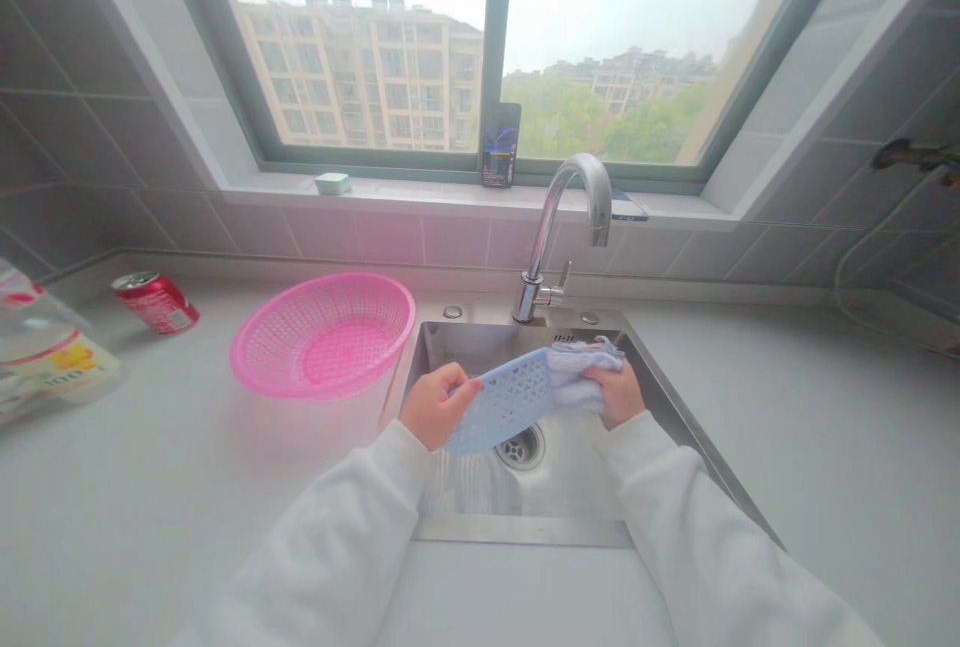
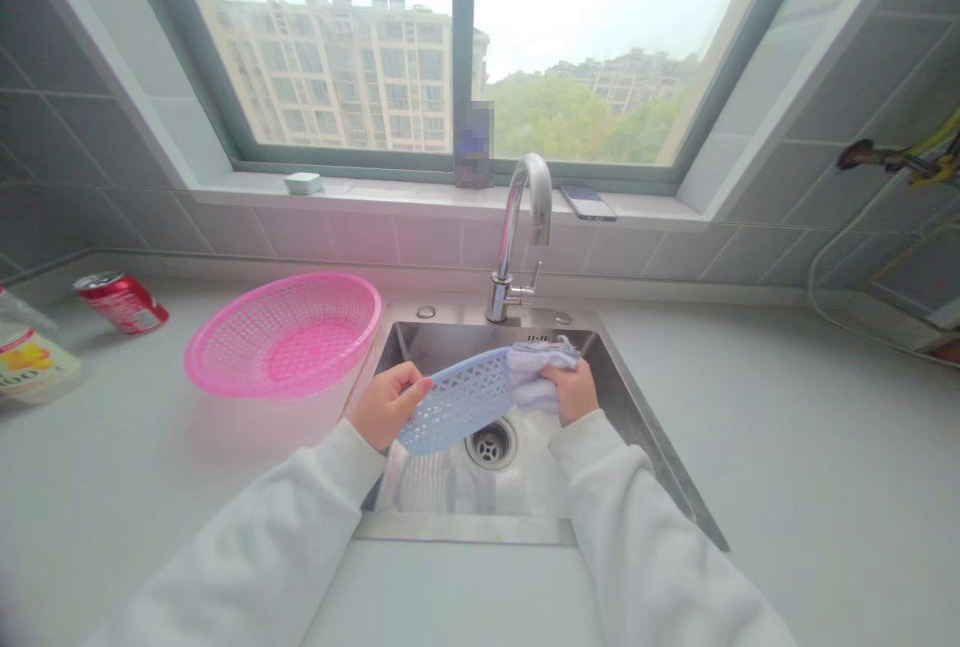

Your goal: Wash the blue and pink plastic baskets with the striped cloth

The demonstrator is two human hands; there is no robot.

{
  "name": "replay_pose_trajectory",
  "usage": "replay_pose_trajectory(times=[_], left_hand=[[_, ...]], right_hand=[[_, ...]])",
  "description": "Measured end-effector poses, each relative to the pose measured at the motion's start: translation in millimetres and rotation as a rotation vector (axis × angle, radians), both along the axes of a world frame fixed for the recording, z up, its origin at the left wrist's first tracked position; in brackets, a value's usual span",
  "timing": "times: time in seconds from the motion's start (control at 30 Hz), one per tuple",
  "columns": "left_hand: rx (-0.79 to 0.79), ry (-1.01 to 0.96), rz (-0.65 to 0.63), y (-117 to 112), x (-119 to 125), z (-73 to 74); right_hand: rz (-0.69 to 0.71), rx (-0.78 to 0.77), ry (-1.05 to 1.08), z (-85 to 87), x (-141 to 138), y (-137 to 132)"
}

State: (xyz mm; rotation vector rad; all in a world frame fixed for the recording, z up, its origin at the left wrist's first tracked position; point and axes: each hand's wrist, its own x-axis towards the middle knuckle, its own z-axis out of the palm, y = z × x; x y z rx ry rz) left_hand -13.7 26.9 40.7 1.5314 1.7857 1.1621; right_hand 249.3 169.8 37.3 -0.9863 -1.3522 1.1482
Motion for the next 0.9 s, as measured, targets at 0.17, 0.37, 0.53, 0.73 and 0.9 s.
replay_pose_trajectory(times=[0.17, 0.37, 0.53, 0.73, 0.9], left_hand=[[-0.003, 0.011, -0.025, 7, 8, -5.3], [0.006, -0.001, -0.055, 8, 8, -3.9], [0.020, -0.040, -0.036, 2, 2, -1.3], [0.020, -0.026, 0.003, 4, 0, -5.7], [-0.012, -0.004, -0.031, 11, 0, -10.3]], right_hand=[[0.317, 0.140, -0.098, 9.1, -30, -45], [0.365, 0.176, -0.074, 6.3, -32, -48], [0.028, 0.068, -0.039, 4.4, 5, -3], [0.205, 0.083, -0.101, 5.7, -16, -25], [0.463, 0.146, -0.135, 3.9, -40, -52]])
